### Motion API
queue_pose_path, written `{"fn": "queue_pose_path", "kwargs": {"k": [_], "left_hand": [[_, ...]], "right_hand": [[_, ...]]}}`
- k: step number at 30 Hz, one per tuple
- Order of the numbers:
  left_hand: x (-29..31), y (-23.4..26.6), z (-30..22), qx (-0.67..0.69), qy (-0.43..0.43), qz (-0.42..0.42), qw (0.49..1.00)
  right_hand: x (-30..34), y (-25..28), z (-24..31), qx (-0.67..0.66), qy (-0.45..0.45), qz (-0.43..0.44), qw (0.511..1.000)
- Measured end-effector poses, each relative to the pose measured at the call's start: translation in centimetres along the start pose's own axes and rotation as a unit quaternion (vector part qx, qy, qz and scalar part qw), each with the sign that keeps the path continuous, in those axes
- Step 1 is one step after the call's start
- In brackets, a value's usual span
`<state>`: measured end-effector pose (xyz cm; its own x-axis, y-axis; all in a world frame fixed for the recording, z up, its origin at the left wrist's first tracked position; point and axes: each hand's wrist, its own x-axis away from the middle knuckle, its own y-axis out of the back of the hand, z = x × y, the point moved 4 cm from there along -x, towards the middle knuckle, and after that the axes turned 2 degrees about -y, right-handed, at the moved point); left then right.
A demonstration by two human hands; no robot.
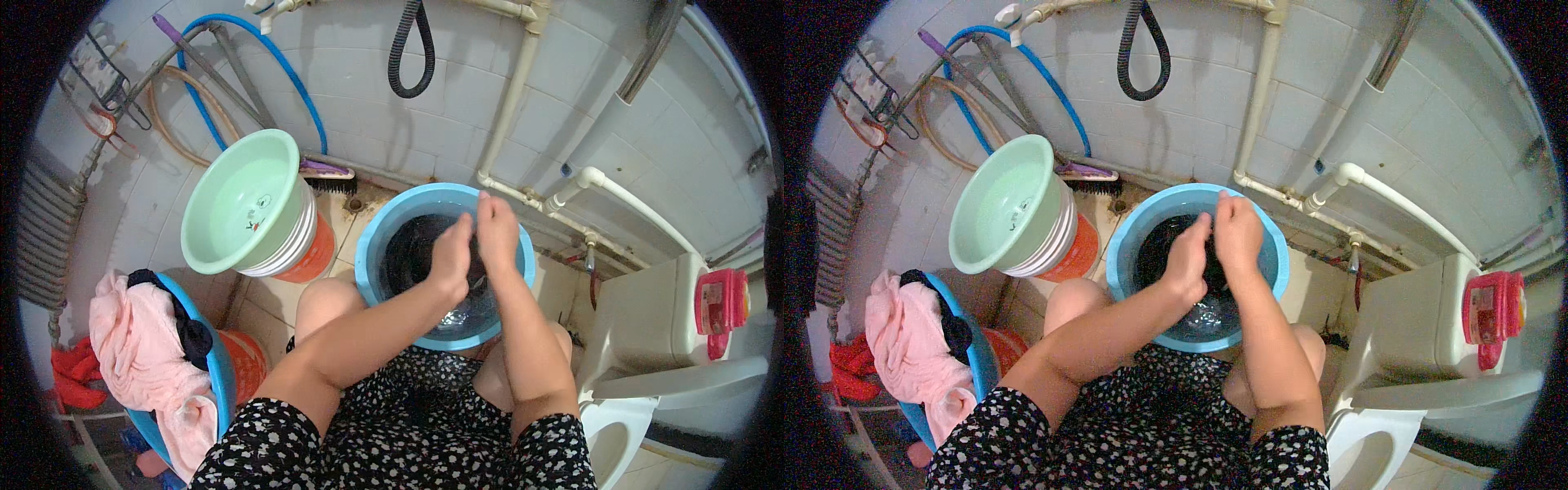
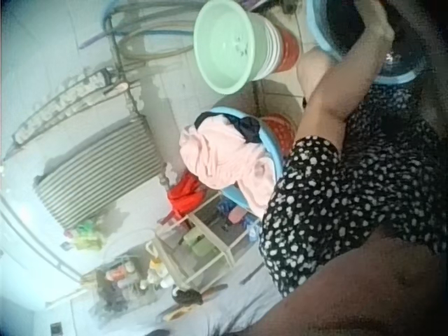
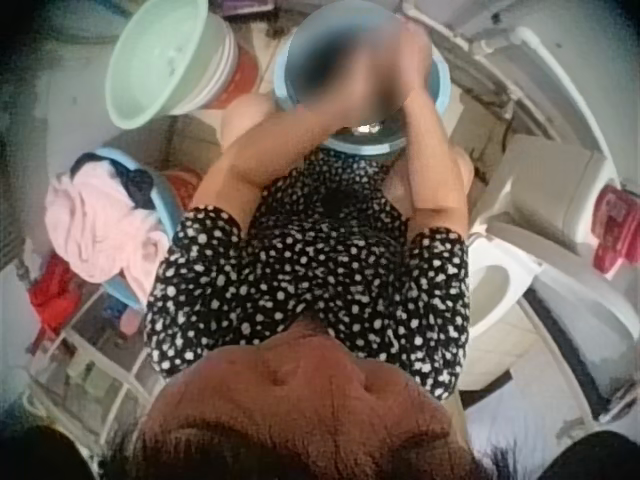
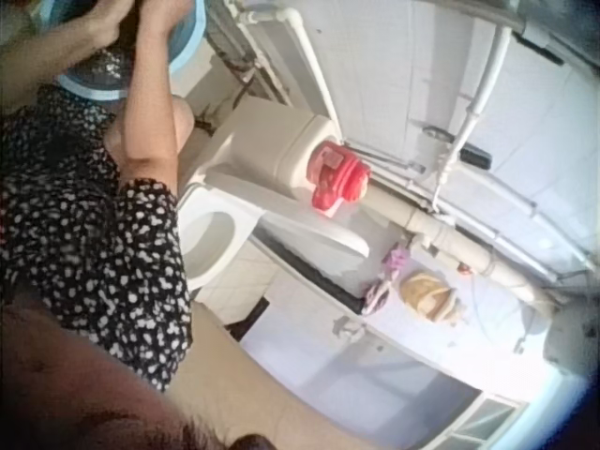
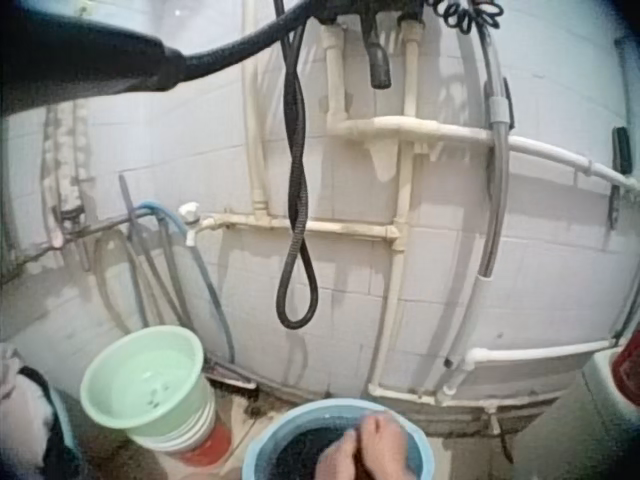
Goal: The person sits on the floor and hand-washes a dark garment in a blue basin filled with water. They repeatedly submerge, scrub, and wring the fabric to clean it.
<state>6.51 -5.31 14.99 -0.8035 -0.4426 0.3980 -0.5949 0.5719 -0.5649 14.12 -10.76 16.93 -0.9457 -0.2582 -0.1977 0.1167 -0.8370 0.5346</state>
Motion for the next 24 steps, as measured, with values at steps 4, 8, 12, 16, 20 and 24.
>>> {"fn": "queue_pose_path", "kwargs": {"k": [4,8,12,16,20,24], "left_hand": [[-3.7,3.8,1.1,0.175,0.024,0.163,0.971],[-6.7,6.4,1.1,-0.017,-0.029,0.08,0.996],[0.2,0.0,0.4,-0.011,0.016,0.012,1.0],[-4.2,4.0,-1.0,-0.016,-0.037,0.106,0.994],[-2.1,2.2,0.8,0.096,0.0,0.064,0.993],[0.1,0.9,-0.6,-0.078,-0.015,0.014,0.997]], "right_hand": [[4.4,-1.1,4.0,-0.057,0.087,0.036,0.994],[5.6,-2.1,4.4,-0.098,0.161,0.014,0.982],[0.0,0.6,1.3,-0.048,-0.058,-0.006,0.997],[5.1,-1.3,4.9,-0.042,0.139,0.011,0.989],[2.6,-1.6,2.2,-0.035,0.065,0.001,0.997],[0.4,-0.7,-1.9,-0.208,-0.062,0.001,0.976]]}}
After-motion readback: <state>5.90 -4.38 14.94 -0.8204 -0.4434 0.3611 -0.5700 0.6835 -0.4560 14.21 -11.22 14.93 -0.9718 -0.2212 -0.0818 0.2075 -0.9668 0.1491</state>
